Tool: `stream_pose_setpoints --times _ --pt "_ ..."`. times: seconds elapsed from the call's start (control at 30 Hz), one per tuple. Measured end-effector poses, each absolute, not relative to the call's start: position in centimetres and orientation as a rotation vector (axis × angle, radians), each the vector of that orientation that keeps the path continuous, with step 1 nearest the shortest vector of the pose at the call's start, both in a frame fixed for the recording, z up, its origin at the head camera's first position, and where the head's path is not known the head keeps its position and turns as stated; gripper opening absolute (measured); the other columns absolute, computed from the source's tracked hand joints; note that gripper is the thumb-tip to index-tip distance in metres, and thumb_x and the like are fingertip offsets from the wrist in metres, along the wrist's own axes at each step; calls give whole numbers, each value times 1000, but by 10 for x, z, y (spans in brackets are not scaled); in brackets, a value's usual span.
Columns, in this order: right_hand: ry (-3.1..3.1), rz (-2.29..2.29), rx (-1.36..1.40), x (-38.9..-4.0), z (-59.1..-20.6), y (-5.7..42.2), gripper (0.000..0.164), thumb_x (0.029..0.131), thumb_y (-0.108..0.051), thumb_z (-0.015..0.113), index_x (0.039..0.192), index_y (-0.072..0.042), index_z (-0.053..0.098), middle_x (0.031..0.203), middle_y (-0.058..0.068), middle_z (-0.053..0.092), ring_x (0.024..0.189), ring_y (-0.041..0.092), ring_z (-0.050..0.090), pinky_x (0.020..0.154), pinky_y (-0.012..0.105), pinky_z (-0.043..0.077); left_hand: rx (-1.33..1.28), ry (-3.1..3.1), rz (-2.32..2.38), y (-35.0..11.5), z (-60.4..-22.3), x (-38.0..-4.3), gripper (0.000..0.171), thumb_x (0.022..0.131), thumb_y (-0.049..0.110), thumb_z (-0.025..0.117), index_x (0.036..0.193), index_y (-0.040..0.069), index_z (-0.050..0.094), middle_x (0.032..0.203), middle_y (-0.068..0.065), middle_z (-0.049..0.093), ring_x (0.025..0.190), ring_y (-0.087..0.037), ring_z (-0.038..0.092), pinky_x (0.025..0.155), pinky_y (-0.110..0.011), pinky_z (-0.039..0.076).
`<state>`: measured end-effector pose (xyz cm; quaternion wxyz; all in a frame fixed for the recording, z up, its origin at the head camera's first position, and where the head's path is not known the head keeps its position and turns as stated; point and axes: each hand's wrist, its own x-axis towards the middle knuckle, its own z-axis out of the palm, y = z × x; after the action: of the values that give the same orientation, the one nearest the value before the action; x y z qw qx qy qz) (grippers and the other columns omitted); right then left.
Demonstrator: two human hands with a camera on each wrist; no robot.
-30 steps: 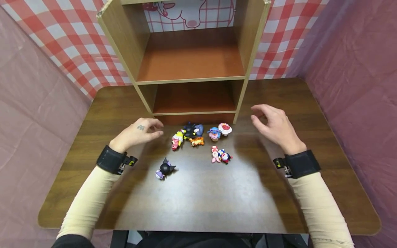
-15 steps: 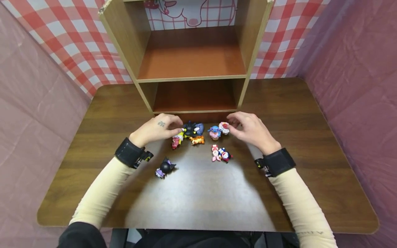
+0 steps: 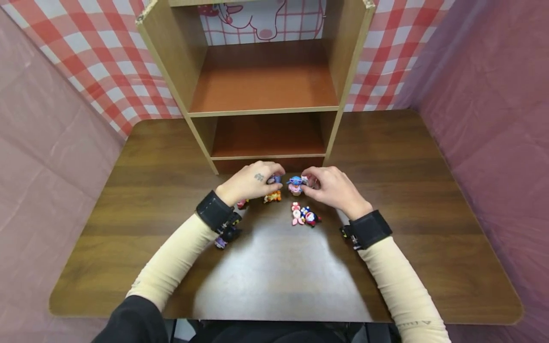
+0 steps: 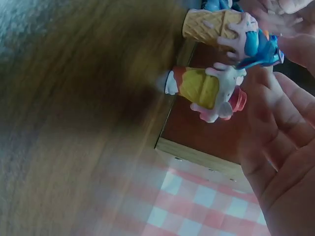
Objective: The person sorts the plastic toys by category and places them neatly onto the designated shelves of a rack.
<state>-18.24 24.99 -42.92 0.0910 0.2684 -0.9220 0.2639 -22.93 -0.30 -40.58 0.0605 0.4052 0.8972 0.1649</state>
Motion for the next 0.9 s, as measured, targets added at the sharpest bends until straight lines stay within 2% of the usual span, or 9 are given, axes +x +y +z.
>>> stream_pose_setpoints --times 0.23,0.53,0.9 --pt "-2806 694 762 -182 -432 243 34 83 -25 84 111 -8 71 67 -8 63 59 4 54 56 30 45 1207 2732 437 10 -408 -229 29 98 27 69 123 13 69 121 -1 73 104 -17 69 84 -37 58" --pt "-2872 648 707 -185 -437 239 34 83 -27 84 110 -9 71 67 -10 61 58 5 52 52 30 43 1189 2739 436 17 -417 -229 13 98 29 69 101 18 76 94 4 72 84 -13 66 74 -36 56" --pt "-2838 686 746 -186 -439 235 29 83 -25 83 103 -8 70 67 -8 60 57 6 51 53 28 42 1188 2802 400 21 -422 -226 10 100 23 65 102 15 70 97 1 71 91 -17 68 73 -38 57"
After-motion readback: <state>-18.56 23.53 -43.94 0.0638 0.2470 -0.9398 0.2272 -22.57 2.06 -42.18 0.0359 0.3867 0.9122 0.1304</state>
